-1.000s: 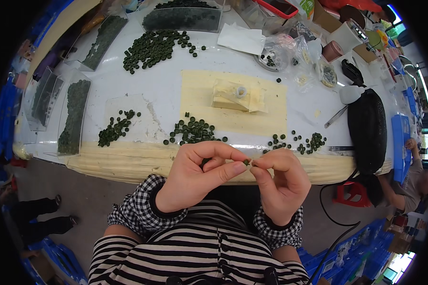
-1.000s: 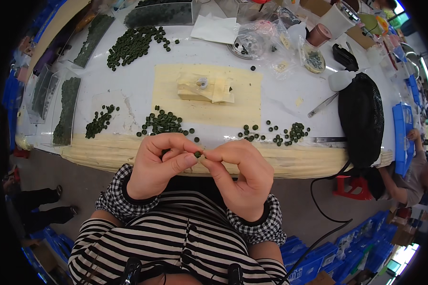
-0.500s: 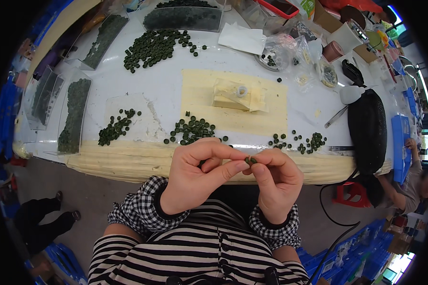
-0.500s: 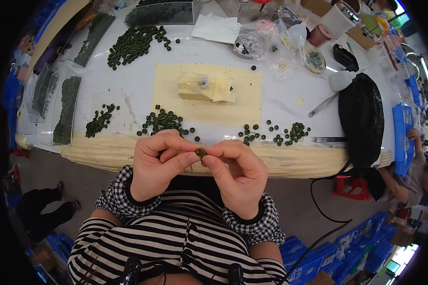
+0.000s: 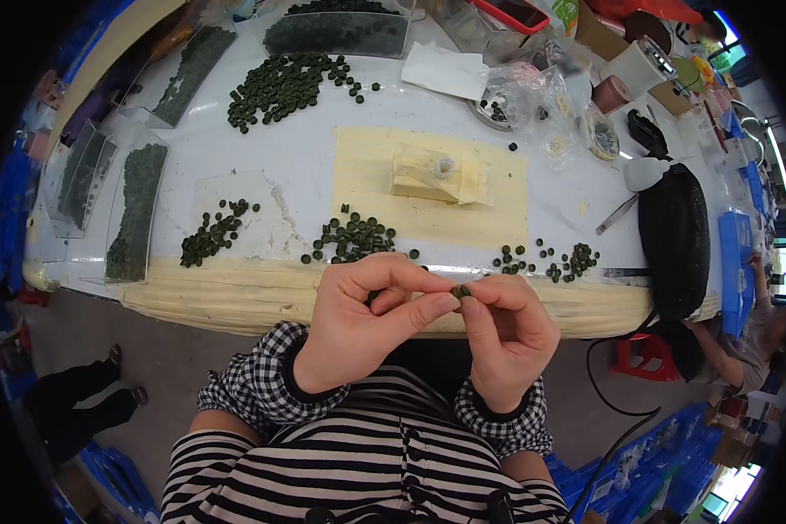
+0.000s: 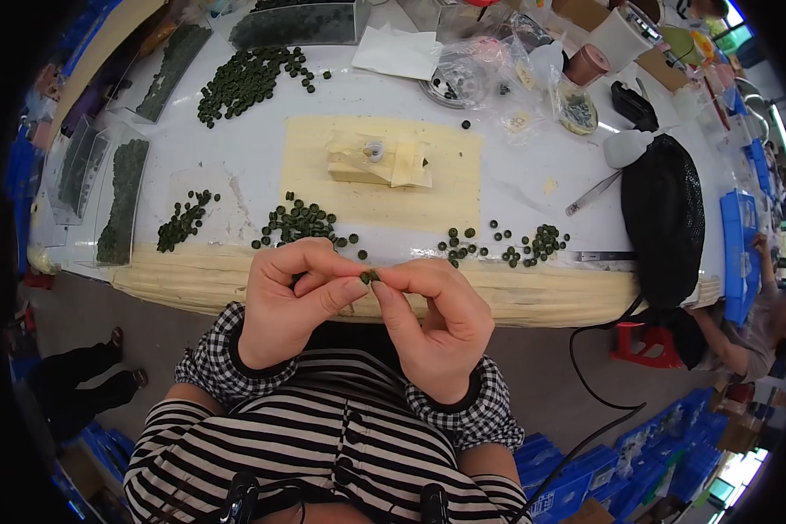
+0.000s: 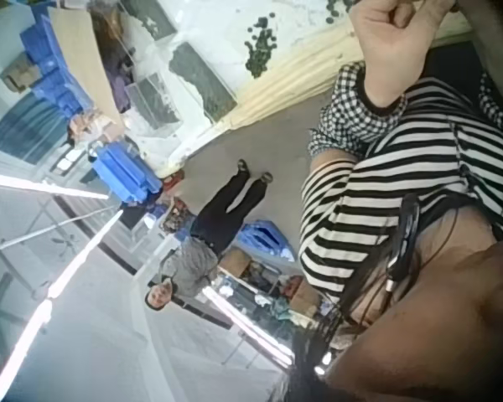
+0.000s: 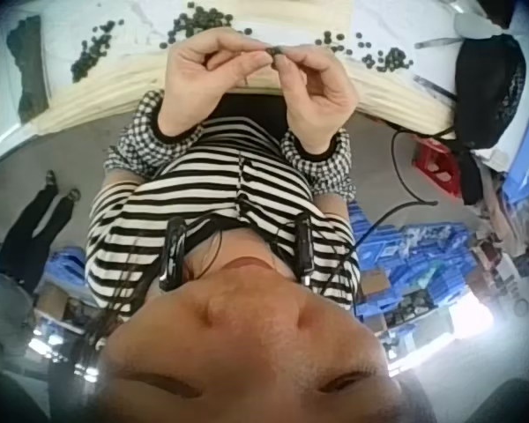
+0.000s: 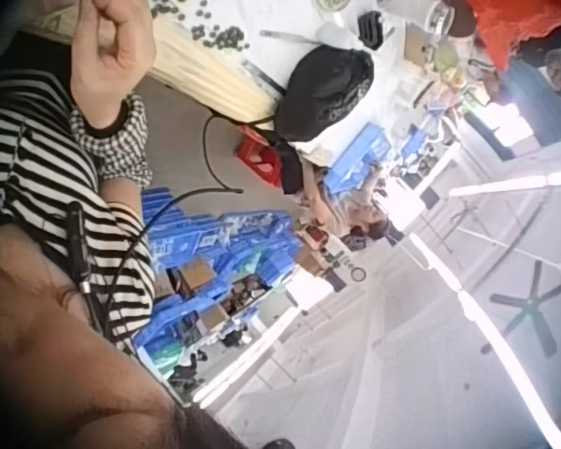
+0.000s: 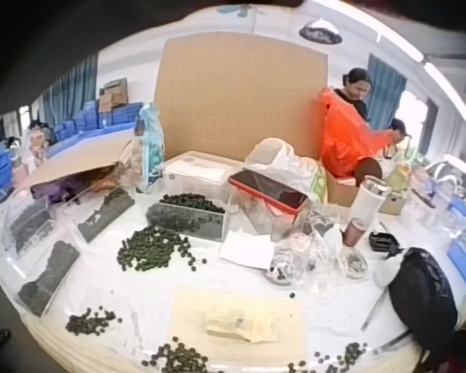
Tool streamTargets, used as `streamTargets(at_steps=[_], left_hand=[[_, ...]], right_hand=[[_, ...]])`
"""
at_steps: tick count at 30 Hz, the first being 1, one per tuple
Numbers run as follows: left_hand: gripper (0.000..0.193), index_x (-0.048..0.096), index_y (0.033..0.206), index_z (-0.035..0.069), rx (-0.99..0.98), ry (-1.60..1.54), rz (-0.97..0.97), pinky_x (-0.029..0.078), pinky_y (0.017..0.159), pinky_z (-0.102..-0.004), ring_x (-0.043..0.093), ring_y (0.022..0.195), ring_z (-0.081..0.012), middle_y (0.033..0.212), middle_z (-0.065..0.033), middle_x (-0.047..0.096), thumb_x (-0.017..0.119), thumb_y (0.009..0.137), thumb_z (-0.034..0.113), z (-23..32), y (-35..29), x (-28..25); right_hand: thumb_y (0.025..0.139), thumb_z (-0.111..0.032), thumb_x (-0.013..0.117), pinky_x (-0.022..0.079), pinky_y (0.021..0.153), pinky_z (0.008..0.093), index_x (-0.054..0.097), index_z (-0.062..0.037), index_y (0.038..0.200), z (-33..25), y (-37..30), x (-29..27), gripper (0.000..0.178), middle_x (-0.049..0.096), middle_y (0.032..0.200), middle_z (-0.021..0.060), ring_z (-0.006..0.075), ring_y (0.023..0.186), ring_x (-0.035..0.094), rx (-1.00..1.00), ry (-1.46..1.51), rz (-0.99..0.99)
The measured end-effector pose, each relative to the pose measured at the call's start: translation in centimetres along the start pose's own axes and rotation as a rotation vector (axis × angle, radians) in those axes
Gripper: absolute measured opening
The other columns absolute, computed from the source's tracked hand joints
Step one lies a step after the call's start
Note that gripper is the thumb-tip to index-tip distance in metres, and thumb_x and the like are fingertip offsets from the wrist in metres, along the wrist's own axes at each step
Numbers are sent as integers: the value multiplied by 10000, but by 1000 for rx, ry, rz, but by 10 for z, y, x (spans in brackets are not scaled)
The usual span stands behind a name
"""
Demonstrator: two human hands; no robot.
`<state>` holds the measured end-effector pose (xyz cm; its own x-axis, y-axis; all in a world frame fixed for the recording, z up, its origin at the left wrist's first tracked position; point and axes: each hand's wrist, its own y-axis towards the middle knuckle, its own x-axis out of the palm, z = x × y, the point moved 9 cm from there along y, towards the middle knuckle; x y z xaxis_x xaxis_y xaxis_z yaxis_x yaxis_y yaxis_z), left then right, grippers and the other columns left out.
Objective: Assembling small green plastic components manually on a factory workbench.
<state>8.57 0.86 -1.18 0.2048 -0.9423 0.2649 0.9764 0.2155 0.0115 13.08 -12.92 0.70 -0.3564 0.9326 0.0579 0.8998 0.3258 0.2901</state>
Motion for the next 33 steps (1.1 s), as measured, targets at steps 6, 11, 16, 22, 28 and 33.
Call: streamTargets(at_steps=[6,11,16,22,28,33], left_hand=[[110,674,938,-11,-227,-259,-3,403,614,-150,349,564,18,589,109,367,672,828,-6,-16,-2,4],[109,673,935,-14,-211,-241,0,401,590,-155,356,562,12,595,110,379,676,826,0,-16,-1,2],[105,692,906,2,375,563,-26,335,524,-164,357,545,2,579,96,387,701,802,10,41,-2,2],[143,703,884,23,-175,-27,-157,259,486,-218,349,516,-48,540,54,382,744,747,16,-4,7,-3],[141,707,876,32,324,470,-20,254,483,-217,340,507,-50,532,55,378,746,741,19,34,1,1],[170,712,893,41,308,447,-43,251,481,-229,335,500,-57,522,57,372,754,728,29,33,5,3]], right_hand=[[714,133,669,486,648,262,662,34,903,-18,2,3,214,663,836,120,197,740,625,-242,-167,-11],[686,131,694,500,620,264,678,25,923,-38,0,11,260,652,828,110,204,718,621,-457,-399,-45],[673,123,706,498,606,268,687,25,941,-29,4,10,286,642,819,101,201,699,614,-365,-298,-176],[679,113,707,491,595,268,692,19,951,-38,-1,14,289,642,821,104,195,694,611,-474,-365,-220],[704,107,702,485,612,256,693,14,977,-22,4,7,288,649,838,104,184,710,609,-341,-240,-192],[723,108,693,476,629,244,691,9,998,-17,1,2,293,654,844,98,176,713,605,-287,-181,-155]])
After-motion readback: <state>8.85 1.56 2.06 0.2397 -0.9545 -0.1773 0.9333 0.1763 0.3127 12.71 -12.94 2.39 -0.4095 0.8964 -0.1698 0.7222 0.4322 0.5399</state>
